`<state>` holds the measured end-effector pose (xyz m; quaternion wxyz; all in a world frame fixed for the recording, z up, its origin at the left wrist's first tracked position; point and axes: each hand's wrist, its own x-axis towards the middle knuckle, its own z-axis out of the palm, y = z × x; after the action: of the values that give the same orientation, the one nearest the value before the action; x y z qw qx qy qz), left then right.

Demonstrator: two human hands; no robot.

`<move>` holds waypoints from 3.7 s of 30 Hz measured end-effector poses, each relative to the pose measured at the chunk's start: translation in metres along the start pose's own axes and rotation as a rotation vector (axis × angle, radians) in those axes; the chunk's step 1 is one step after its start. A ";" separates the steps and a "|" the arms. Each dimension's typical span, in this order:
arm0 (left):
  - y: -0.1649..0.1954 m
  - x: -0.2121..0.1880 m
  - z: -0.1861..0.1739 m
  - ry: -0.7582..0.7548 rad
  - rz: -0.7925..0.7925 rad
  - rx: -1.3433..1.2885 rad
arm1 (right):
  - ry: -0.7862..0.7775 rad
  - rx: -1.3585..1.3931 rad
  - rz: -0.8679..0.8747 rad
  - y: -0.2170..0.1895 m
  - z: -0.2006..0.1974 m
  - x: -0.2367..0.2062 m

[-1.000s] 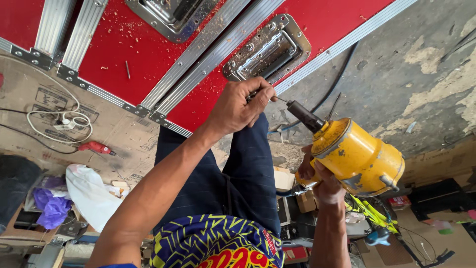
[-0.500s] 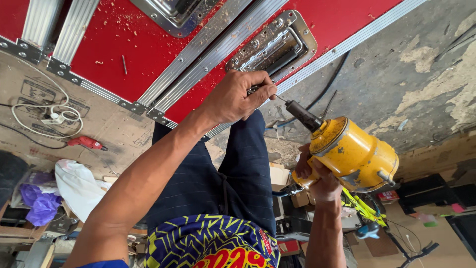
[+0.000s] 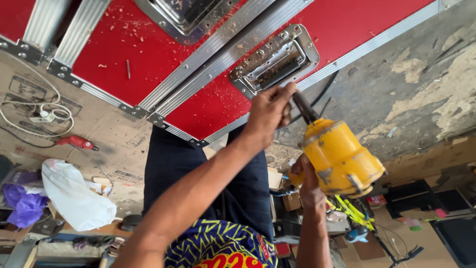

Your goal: The person uses a pneumatic tool to attach metal components to red road cases. They reach into a bucket for fasteners and use the tool to secure hinges and trim along the edges of the cases.

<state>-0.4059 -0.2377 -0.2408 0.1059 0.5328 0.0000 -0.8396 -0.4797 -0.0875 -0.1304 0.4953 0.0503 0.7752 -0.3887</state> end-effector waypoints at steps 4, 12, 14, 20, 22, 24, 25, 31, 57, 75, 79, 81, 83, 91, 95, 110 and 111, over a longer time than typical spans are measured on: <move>-0.010 0.009 0.011 0.083 -0.037 -0.085 | 0.188 -0.271 -0.022 0.001 0.012 0.003; 0.002 -0.002 -0.009 0.076 -0.002 0.187 | 0.060 -0.804 -0.541 -0.038 0.035 0.007; 0.010 -0.014 -0.022 0.060 0.117 0.362 | 0.010 -0.946 -0.710 -0.051 0.039 0.012; 0.027 -0.055 -0.063 0.024 0.234 0.432 | -0.096 -0.527 0.037 -0.079 0.047 0.018; 0.030 -0.056 -0.073 -0.026 0.222 0.316 | -0.044 -0.351 0.043 -0.076 0.052 0.020; 0.032 -0.055 -0.081 -0.072 0.192 0.259 | 0.000 -0.270 0.071 -0.074 0.056 0.022; 0.033 -0.055 -0.083 -0.092 0.174 0.231 | 0.017 -0.278 0.097 -0.074 0.056 0.024; 0.054 -0.061 -0.087 -0.148 0.284 0.382 | -0.078 -0.181 0.213 -0.082 0.051 0.017; 0.307 -0.155 -0.185 -0.296 0.554 0.395 | -0.820 -0.655 -0.275 0.020 0.249 -0.125; 0.236 -0.133 -0.238 -0.314 0.471 0.423 | -0.723 -0.358 -0.021 0.132 0.142 -0.101; 0.207 -0.137 -0.250 -0.348 0.419 0.294 | -0.650 -0.145 0.044 0.142 0.109 -0.116; 0.188 -0.151 -0.251 -0.410 0.382 0.171 | -0.661 -0.097 0.048 0.155 0.107 -0.121; 0.187 -0.159 -0.259 -0.519 0.402 0.116 | -0.681 -0.063 0.031 0.168 0.111 -0.124; 0.162 -0.186 -0.287 -0.647 0.365 0.066 | -0.737 -0.013 -0.029 0.166 0.132 -0.141; 0.156 -0.189 -0.297 -0.664 0.271 -0.021 | -0.632 -0.160 0.028 0.137 0.158 -0.146; 0.200 -0.181 -0.341 -0.522 0.517 0.351 | -0.478 -0.165 -0.161 0.078 0.252 -0.161; 0.203 -0.181 -0.342 -0.501 0.498 0.318 | -0.500 -0.157 -0.213 0.074 0.253 -0.162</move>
<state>0.0102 -0.3655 -0.2039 0.2194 0.3044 -0.2855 -0.8819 -0.1792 -0.1518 -0.0930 0.6298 -0.1677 0.6577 -0.3776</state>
